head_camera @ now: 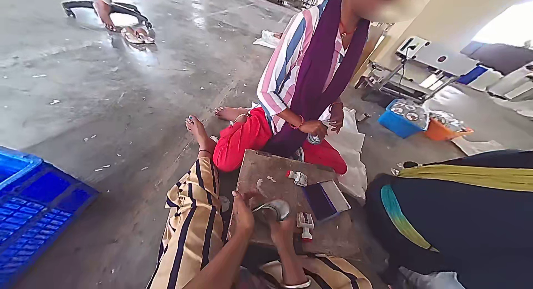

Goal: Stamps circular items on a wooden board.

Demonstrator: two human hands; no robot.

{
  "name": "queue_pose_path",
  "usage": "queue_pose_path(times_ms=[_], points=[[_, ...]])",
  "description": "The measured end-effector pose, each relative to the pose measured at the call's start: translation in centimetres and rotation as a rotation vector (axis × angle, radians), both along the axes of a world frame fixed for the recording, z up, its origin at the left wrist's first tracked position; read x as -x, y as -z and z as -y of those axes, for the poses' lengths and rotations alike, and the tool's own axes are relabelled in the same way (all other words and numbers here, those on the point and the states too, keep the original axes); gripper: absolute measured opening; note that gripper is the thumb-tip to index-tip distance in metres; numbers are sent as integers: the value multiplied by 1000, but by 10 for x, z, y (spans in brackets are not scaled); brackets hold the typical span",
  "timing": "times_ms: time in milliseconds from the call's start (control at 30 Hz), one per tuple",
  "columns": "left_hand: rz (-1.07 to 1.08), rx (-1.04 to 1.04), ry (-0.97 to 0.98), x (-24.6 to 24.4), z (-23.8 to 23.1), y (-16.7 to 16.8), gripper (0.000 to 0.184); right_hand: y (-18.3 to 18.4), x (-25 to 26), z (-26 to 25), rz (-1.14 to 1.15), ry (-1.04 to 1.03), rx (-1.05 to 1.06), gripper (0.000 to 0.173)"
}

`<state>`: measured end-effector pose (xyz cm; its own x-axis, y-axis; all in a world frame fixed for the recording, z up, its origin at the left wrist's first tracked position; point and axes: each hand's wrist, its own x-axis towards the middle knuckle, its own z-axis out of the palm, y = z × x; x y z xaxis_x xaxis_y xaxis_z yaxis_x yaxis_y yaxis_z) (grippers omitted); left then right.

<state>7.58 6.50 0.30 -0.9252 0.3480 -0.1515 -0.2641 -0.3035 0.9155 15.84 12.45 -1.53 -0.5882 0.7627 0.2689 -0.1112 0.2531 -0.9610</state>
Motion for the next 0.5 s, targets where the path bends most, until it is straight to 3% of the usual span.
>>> queue_pose_path(times_ms=[67,200,300,400,500], points=[[21,-39,-22,-5,1,11,82,17,-5,1,-36,-89,-6,33],[-1,-100,28,-9,4,2,87,-10,-4,11,-24,-78,54,30],[-58,-118,12,-7,8,-3,86,-14,-4,3,-105,-143,58,40],[-44,-64,1,-12,14,12,83,14,-14,-3,22,-106,45,53],[-38,-58,21,-23,9,13,78,13,-12,-2,101,-72,-8,36]])
